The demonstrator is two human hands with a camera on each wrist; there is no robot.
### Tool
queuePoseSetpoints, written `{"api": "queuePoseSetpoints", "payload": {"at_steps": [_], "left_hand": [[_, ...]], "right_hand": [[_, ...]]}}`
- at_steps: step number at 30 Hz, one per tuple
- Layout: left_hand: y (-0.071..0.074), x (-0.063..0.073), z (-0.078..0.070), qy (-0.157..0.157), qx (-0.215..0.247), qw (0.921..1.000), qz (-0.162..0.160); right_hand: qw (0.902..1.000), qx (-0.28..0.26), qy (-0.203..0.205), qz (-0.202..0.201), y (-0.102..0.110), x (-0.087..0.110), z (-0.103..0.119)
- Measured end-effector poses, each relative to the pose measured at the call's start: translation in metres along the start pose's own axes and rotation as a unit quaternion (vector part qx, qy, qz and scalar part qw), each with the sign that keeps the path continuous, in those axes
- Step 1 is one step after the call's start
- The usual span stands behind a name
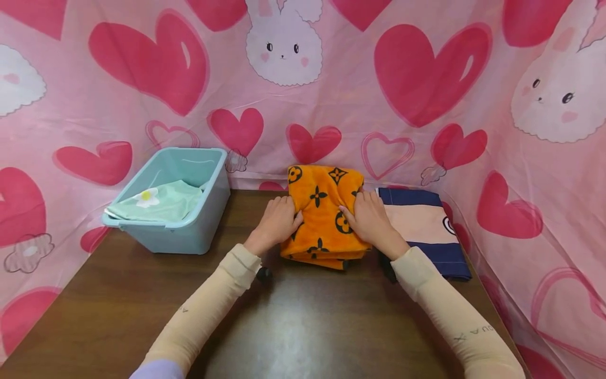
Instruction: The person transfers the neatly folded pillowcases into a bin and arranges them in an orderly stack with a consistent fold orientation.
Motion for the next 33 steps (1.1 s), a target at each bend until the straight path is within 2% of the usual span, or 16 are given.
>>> {"api": "queuePoseSetpoints", "payload": {"at_steps": [14, 24, 33], "left_hand": [[0.017, 0.007, 0.011, -0.001, 0.019, 0.9988, -0.044], [0.021, 0.009, 0.018, 0.007, 0.027, 0.9989, -0.038], [0.025, 0.010, 0.023, 0.011, 0.016, 0.9993, -0.030]], "right_hand": [[0.9996, -0.029, -0.003, 0.005, 0.012, -0.006, 0.016], [0.9989, -0.047, 0.000, 0.001, 0.013, -0.008, 0.021], [0.9981, -0.061, 0.006, -0.003, 0.015, -0.010, 0.027]]}}
Point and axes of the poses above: each hand's wrist, its own x-axis away from the middle knuckle, its own y-axis out of the back of the hand, z = x × y, the point moved 3 cm from there along -x, towards the middle knuckle, and after that the axes turned 9 degrees about x, right-handed, at the moved point
